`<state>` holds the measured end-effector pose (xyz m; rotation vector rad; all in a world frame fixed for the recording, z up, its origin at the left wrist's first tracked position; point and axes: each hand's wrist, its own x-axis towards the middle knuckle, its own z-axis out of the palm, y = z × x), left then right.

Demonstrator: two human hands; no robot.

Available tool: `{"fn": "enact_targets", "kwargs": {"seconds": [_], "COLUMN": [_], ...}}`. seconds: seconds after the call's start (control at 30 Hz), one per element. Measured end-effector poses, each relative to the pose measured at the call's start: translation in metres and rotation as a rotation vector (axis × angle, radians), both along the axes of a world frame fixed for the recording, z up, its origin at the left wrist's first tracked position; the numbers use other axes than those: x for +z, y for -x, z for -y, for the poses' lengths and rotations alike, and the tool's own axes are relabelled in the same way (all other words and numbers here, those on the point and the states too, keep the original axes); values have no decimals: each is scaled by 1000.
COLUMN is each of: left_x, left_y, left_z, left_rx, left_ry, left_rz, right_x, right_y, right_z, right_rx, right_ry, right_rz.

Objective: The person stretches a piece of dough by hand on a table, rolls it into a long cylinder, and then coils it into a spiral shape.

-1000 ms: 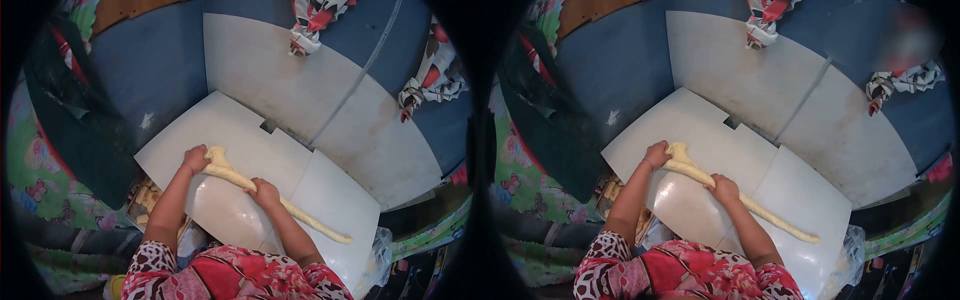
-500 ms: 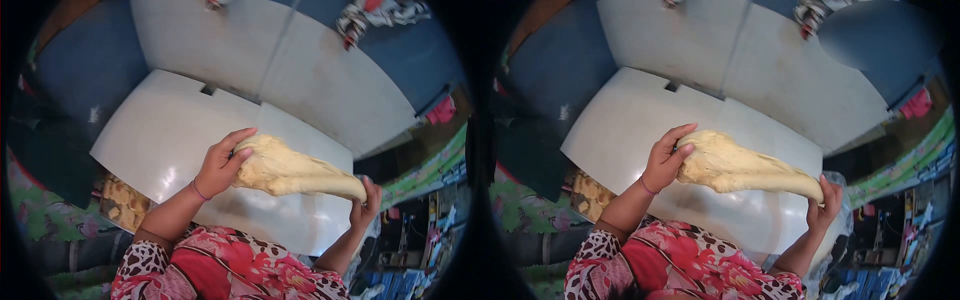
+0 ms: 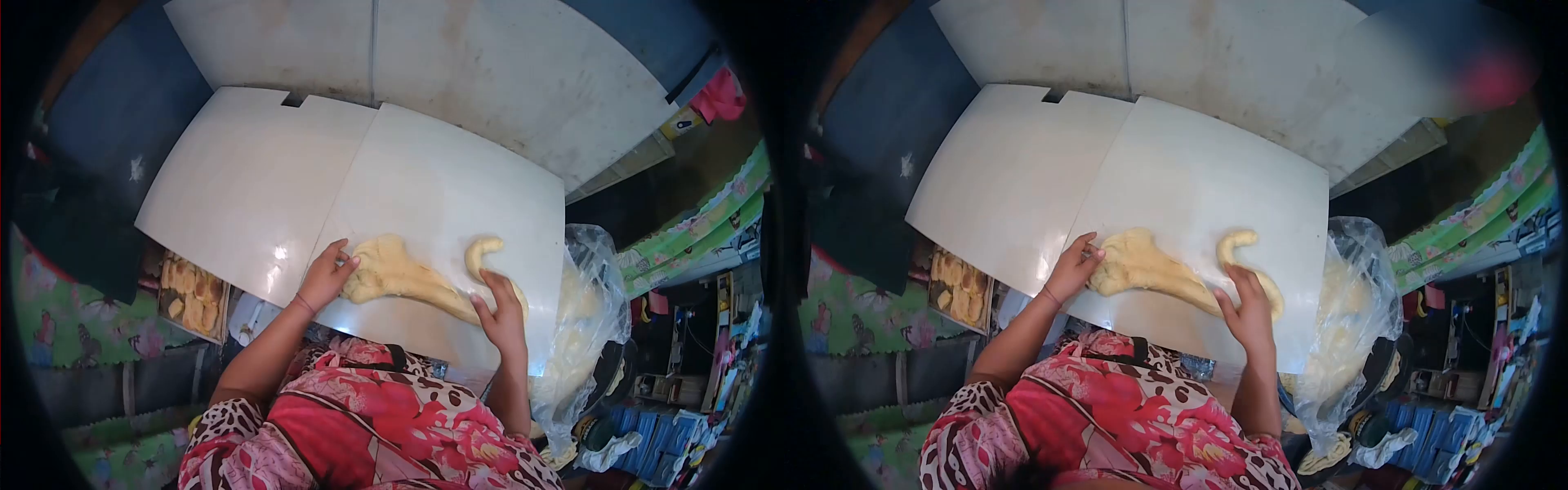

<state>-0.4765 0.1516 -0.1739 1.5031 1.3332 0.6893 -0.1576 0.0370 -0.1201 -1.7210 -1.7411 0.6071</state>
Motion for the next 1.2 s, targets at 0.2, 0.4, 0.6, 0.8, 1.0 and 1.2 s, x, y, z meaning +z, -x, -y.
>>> {"fn": "enact_targets", "kwargs": {"seconds": [0.2,0.4,0.6,0.8,1.0,1.2], "left_x": [-3,-23,-12,-7,17,3], "left_y": [-32,-7,66,76,36,20], "left_z": [24,17,1,-2,0,19], "left_rx": [-28,84,179,-18,-86,-183], "left_ry": [-320,-259,-126,-36,-254,-426], "left_rz": [-640,-225,53,-181,-478,-619], "right_x": [-36,-75,-84,-65,-21,-70], "right_y": [70,106,99,96,92,94], "right_z": [-62,-48,-34,-34,-78,-132], "right_rx": [353,427,533,618,431,210], "right_ry": [-5,-209,-173,-44,598,-358], "right_rz": [-29,502,417,292,-47,612]}}
